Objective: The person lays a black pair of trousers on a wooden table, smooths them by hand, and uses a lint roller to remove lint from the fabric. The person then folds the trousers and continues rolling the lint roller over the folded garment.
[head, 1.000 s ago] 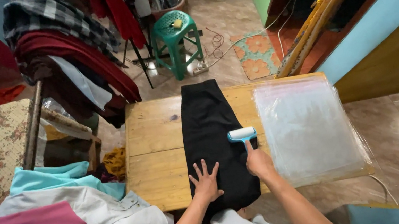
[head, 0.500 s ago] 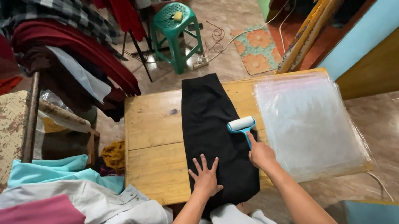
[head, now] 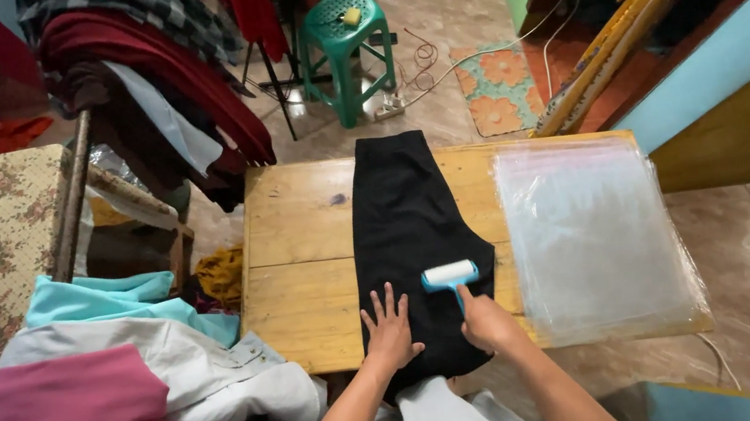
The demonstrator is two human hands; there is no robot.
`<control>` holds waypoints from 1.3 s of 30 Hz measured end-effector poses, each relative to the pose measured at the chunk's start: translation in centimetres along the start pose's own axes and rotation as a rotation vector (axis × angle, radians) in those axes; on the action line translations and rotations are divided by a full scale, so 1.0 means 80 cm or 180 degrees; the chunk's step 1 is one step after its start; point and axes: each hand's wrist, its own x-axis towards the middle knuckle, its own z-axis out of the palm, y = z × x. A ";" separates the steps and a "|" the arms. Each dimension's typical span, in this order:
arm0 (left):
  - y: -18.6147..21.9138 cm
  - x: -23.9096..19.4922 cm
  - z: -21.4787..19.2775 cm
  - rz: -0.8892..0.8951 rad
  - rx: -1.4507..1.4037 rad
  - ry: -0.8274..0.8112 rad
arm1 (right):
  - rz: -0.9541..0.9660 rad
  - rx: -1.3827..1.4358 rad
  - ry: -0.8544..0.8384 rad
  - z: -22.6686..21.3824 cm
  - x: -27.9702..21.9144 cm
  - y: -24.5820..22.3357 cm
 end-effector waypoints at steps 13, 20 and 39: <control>-0.044 0.023 0.031 0.0108 -0.0079 0.0380 | -0.0367 0.0178 0.0601 -0.029 0.070 -0.056; -0.122 0.048 0.054 -0.0376 -0.1239 0.1768 | -0.0522 0.0090 -0.0143 0.014 -0.005 -0.070; -0.195 0.100 0.111 -0.0714 -0.2117 0.1382 | -0.0737 -0.0183 0.0461 -0.009 0.071 -0.122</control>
